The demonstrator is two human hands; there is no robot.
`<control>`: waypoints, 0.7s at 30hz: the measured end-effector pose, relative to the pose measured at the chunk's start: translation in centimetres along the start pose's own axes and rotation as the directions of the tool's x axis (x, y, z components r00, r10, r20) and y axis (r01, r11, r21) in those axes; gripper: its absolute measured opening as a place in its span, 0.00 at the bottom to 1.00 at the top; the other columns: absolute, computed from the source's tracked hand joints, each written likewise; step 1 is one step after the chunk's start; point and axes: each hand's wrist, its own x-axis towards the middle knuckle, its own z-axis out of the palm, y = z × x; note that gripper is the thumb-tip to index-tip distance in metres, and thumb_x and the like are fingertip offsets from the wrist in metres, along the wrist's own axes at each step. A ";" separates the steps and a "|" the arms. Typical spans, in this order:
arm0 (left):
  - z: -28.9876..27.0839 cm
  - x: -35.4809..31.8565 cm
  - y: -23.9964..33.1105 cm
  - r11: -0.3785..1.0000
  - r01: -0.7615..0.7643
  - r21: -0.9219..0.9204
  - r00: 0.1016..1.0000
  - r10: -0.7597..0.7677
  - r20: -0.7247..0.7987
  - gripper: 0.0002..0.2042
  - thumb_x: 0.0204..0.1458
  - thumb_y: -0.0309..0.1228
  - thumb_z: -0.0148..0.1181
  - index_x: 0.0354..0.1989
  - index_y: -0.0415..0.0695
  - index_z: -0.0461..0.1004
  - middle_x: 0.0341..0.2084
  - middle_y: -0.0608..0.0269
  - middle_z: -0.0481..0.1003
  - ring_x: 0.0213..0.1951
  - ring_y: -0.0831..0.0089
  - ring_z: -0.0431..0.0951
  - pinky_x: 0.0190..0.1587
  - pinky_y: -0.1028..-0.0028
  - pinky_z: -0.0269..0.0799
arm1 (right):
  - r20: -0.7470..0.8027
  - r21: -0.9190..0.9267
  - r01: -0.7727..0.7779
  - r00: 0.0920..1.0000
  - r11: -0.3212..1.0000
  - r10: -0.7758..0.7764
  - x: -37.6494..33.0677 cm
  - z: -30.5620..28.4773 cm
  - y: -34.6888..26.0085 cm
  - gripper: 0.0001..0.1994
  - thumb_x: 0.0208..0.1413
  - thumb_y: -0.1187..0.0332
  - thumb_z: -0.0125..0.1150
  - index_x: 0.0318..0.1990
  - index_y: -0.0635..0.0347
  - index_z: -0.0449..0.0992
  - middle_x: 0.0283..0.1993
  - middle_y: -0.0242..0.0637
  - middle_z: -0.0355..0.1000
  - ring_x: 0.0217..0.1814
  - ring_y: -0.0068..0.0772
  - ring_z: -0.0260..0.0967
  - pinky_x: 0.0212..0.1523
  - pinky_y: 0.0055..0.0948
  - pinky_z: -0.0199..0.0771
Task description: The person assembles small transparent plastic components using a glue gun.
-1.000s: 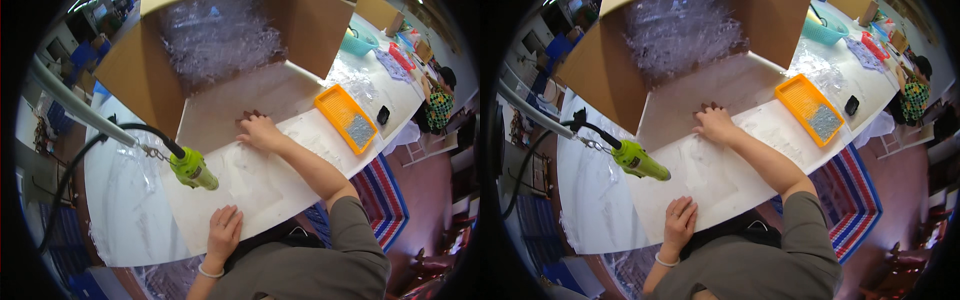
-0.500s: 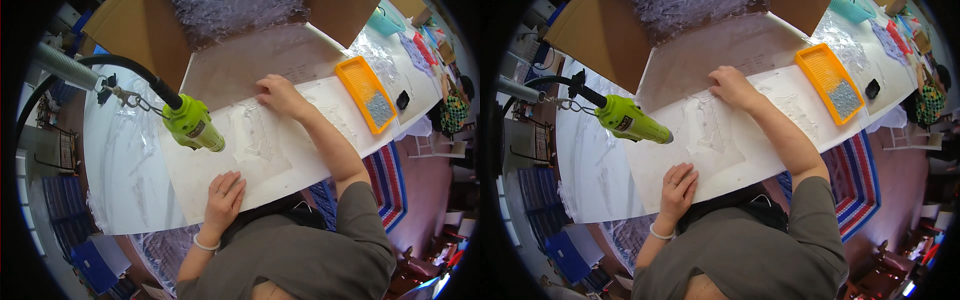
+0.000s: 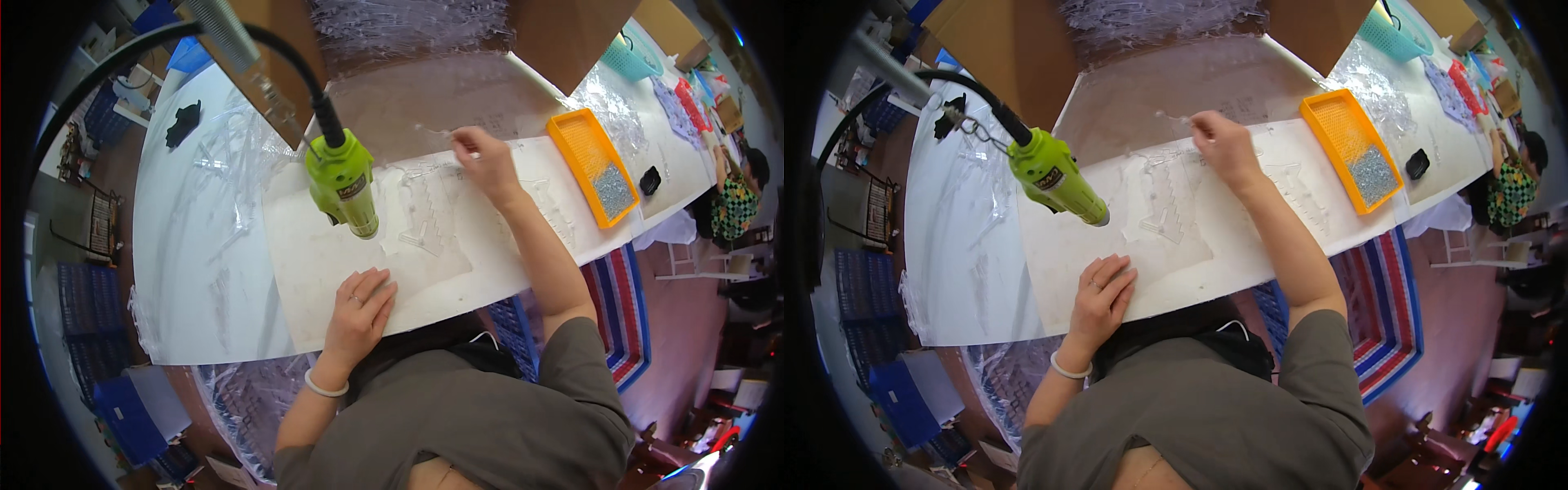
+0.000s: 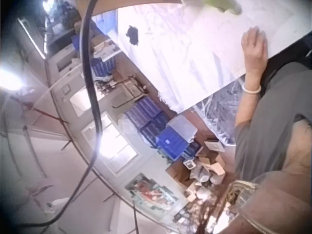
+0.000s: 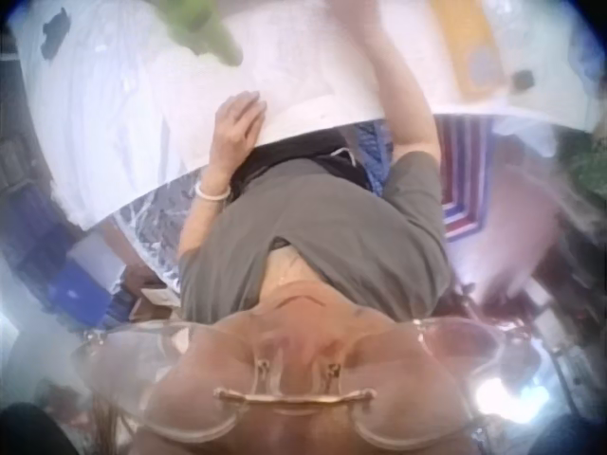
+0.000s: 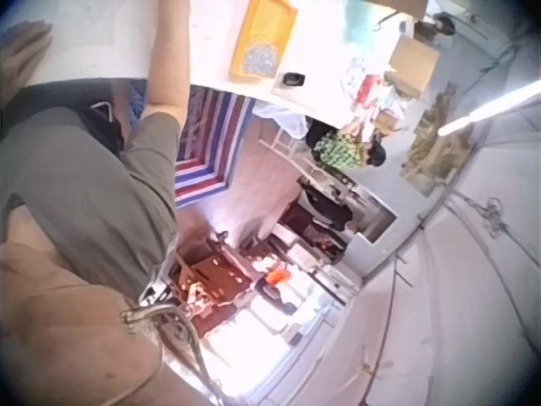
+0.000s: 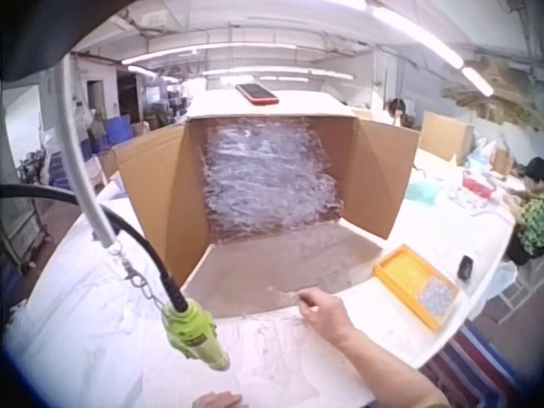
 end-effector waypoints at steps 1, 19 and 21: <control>0.0 0.0 -0.1 1.000 -0.006 0.002 1.000 0.006 0.000 0.12 0.54 0.23 0.67 0.48 0.43 0.82 0.54 0.58 0.78 0.59 0.55 0.75 0.64 0.56 0.69 | -0.031 0.209 -0.260 0.962 0.943 0.272 -0.3 -1.0 -0.5 0.10 0.60 0.75 0.65 0.49 0.65 0.80 0.39 0.38 0.82 0.40 0.31 0.80 0.46 0.30 0.81; -0.1 -0.4 -0.8 0.986 0.034 -0.164 0.996 -0.047 -0.073 0.08 0.54 0.22 0.67 0.42 0.39 0.83 0.48 0.56 0.81 0.56 0.54 0.78 0.62 0.56 0.72 | -0.287 -0.278 -0.416 0.896 0.866 0.338 -10.1 -10.5 1.2 0.11 0.60 0.73 0.65 0.48 0.66 0.82 0.49 0.47 0.81 0.52 0.43 0.79 0.55 0.36 0.77; -0.1 -0.2 -0.8 0.985 0.037 -0.170 0.996 -0.051 -0.078 0.07 0.54 0.21 0.67 0.42 0.39 0.83 0.48 0.56 0.81 0.56 0.54 0.79 0.61 0.57 0.73 | -0.248 -0.279 -0.313 0.937 0.908 0.246 -9.1 -8.9 0.4 0.11 0.59 0.72 0.66 0.48 0.65 0.82 0.49 0.47 0.81 0.53 0.46 0.77 0.56 0.37 0.75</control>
